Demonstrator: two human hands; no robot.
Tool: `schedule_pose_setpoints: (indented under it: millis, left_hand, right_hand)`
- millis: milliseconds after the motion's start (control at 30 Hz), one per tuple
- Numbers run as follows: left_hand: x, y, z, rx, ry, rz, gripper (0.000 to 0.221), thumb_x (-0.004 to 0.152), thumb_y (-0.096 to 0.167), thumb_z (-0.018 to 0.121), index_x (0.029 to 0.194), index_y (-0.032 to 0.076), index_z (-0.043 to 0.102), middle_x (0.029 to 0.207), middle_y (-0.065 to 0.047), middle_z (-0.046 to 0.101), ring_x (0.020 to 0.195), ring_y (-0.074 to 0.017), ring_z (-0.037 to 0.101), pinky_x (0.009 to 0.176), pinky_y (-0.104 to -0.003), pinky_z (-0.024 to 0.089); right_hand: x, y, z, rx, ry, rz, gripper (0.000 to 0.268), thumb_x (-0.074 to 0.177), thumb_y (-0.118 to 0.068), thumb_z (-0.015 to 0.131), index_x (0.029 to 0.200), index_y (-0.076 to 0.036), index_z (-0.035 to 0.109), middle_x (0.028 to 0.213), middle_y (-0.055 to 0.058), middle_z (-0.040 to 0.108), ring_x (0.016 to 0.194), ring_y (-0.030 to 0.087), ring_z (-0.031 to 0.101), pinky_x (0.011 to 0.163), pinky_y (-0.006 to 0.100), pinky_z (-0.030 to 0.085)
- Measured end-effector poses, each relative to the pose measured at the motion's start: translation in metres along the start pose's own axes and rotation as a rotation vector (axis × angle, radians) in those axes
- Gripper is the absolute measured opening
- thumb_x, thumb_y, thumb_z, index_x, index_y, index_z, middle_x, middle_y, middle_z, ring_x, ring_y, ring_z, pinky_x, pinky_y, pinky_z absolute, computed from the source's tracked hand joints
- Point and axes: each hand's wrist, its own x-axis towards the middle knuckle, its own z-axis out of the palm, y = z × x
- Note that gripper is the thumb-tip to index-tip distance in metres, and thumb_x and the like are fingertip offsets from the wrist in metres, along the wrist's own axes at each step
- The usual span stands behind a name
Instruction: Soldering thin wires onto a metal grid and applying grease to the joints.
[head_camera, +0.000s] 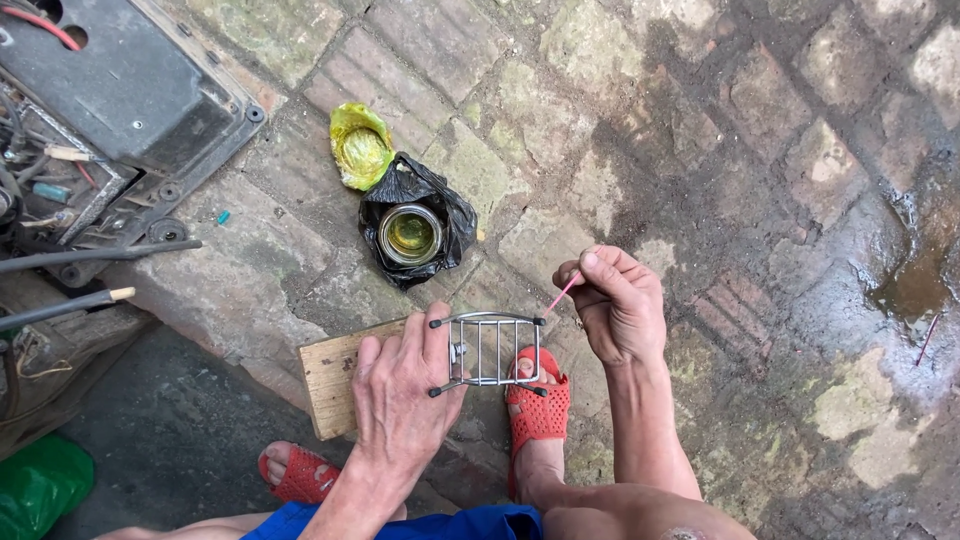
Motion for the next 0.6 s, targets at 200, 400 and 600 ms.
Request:
schedule_pose_setpoints:
  millis: [200,400,600]
  left_hand:
    - [-0.003,-0.002,0.003,-0.031,-0.026,-0.012,0.065,0.079,0.042,0.066,0.133,0.008,0.056,0.103,-0.006,0.064,0.065,-0.0241,0.061,0.07,-0.038,0.042]
    - [-0.025,-0.03,-0.004,-0.069,-0.184,-0.187,0.075,0.074,0.043,0.087,0.13,0.008,0.052,0.102,-0.007,0.068,0.07,-0.0205,0.071,0.071,-0.037,0.047]
    - [-0.044,-0.071,-0.03,0.044,-0.175,-0.373,0.062,0.092,0.065,0.059,0.119,0.009,0.052,0.083,-0.01,0.061,0.057,-0.0284,0.067,0.067,-0.042,0.049]
  right_hand:
    - [-0.003,0.001,0.002,0.041,-0.018,-0.045,0.004,0.088,0.0,0.075,0.088,0.001,0.071,0.071,0.017,0.067,0.072,0.028,0.063,0.086,0.043,0.052]
    - [0.009,0.008,0.015,-0.059,-0.023,-0.379,0.006,0.09,0.003,0.073,0.091,-0.002,0.07,0.084,0.016,0.072,0.08,0.026,0.072,0.088,0.041,0.059]
    - [0.035,0.051,0.07,-0.785,-0.376,-0.785,0.011,0.09,-0.006,0.083,0.097,-0.005,0.074,0.096,0.01,0.076,0.092,0.021,0.069,0.091,0.035,0.055]
